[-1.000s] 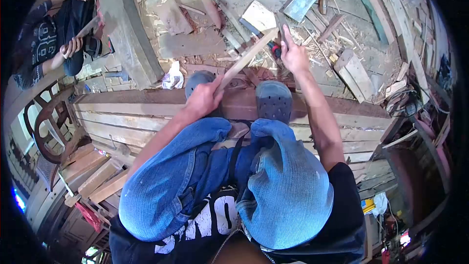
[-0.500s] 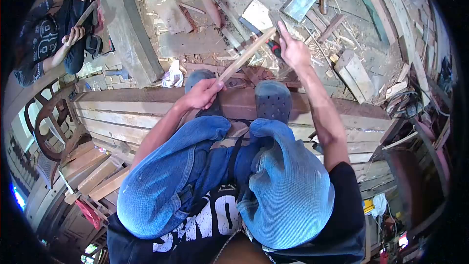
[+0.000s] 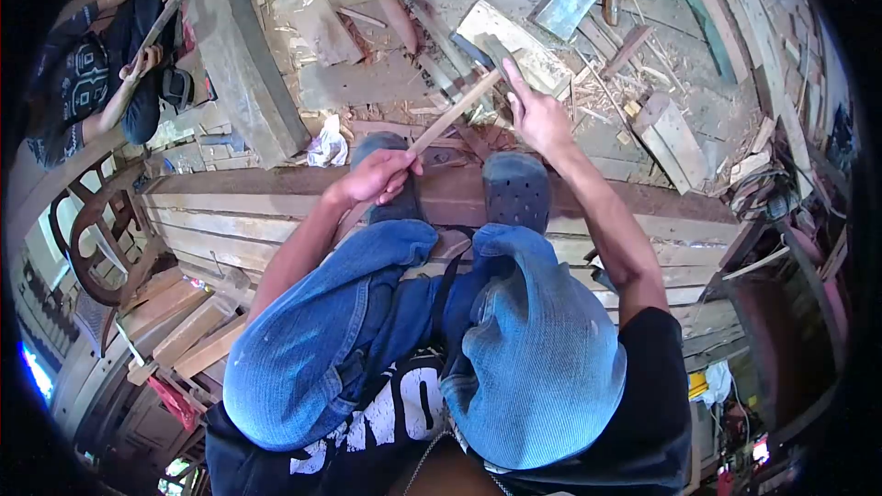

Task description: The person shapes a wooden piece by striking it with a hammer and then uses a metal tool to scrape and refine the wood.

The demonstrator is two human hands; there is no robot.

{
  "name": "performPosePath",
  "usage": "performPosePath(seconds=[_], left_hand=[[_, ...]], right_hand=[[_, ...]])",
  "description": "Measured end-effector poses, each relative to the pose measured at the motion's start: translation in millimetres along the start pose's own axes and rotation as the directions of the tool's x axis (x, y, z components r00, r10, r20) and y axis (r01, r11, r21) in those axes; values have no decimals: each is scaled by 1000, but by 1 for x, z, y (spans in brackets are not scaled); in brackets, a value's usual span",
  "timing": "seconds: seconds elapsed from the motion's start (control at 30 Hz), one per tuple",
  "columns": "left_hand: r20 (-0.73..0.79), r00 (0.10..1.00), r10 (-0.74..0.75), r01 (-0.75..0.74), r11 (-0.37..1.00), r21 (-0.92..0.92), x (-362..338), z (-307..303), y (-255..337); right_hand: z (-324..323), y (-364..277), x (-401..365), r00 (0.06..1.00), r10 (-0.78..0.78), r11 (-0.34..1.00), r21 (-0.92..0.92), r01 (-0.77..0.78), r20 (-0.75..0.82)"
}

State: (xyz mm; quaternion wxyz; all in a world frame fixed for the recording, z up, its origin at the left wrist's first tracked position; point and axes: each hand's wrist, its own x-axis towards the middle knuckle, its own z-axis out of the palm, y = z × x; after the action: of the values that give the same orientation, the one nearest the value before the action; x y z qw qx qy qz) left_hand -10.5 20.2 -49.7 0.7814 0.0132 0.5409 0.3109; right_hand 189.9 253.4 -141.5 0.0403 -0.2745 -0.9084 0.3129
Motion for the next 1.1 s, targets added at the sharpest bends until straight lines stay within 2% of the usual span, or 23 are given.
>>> performPosePath(seconds=[0.03, 0.07, 0.13, 0.2, 0.23, 0.27, 0.33, 0.37, 0.4, 0.47, 0.5, 0.53, 0.6, 0.63, 0.67, 0.73, 0.77, 0.83, 0.87, 0.93, 0.97, 1.0, 1.1], left_hand=[[8, 1000, -9, 9, 1000, -6, -1, 2, -4], [19, 1000, -8, 9, 999, -41, 1, -1, -4], [17, 1000, -15, 16, 997, -77, -2, -3, -4], [26, 1000, -8, 9, 998, -57, 0, -4, 0], [7, 1000, -25, 25, 998, -63, 1, -5, -2], [13, 1000, -20, 20, 998, -62, 5, -6, -2], [21, 1000, -18, 19, 999, -49, 2, -7, -1], [32, 999, -23, 25, 998, -54, 1, -7, 1], [32, 999, -27, 29, 998, -54, -1, -9, 0], [31, 999, -29, 31, 996, -84, 2, -8, -3], [41, 999, -15, 19, 995, -93, 2, -8, -1], [37, 999, -24, 27, 995, -93, -2, -8, -2], [16, 999, -37, 38, 998, -54, -2, -7, 1], [25, 999, -44, 45, 997, -59, -3, -4, -4], [56, 998, -27, 31, 996, -85, 1, -8, -3], [70, 997, -21, 29, 993, -118, -3, -10, -3], [28, 999, -26, 28, 996, -79, -3, -9, 0], [35, 999, -29, 32, 996, -79, -1, -9, -3], [40, 999, -11, 14, 997, -72, 6, -9, 1], [18, 1000, -18, 19, 998, -59, -1, -6, 1], [36, 999, -27, 29, 998, -61, -1, -8, 0], [39, 999, -29, 32, 998, -61, -3, -9, -4], [15, 1000, 12, -11, 997, -80, 0, -8, -4]], right_hand=[[-3, 8, 4, 963, 147, 988, 12, -153, 228], [-7, 16, 11, 933, 302, 949, 30, -314, 195], [-11, 2, 13, 883, 400, 914, -38, -403, 245], [3, 5, -8, 993, 89, 996, -6, -89, 75], [4, 15, -3, 969, 151, 987, 20, -158, 196], [3, 26, 2, 970, 222, 975, -54, -218, 95], [-1, 11, 1, 901, 338, 939, -35, -342, 271], [-2, 4, -9, 999, 2, 994, 109, -7, 49], [-3, 7, -5, 999, 5, 994, 111, -10, 50], [-12, 23, 7, 885, 372, 927, -61, -370, 282], [-9, 24, 10, 919, 335, 940, -141, -311, 206], [-2, 18, 0, 918, 337, 940, -134, -315, 210], [3, 6, -15, 990, 65, 998, 19, -68, 126], [-3, 14, -7, 930, 200, 978, -13, -206, 309], [-10, 21, 4, 922, 324, 946, -103, -309, 210], [-22, -2, 11, 852, 390, 917, -66, -393, 348], [-20, -1, 14, 854, 386, 918, -60, -391, 350], [-25, 4, 7, 868, 268, 955, 7, -298, 418], [-28, 7, 14, 876, 266, 957, -3, -290, 403], [-28, -8, 17, 784, 432, 893, -89, -441, 446], [-9, -4, -2, 961, 159, 983, 49, -174, 225], [-4, 4, -5, 960, 164, 983, 47, -179, 226], [1, 19, 7, 969, 237, 971, -34, -235, 72]])
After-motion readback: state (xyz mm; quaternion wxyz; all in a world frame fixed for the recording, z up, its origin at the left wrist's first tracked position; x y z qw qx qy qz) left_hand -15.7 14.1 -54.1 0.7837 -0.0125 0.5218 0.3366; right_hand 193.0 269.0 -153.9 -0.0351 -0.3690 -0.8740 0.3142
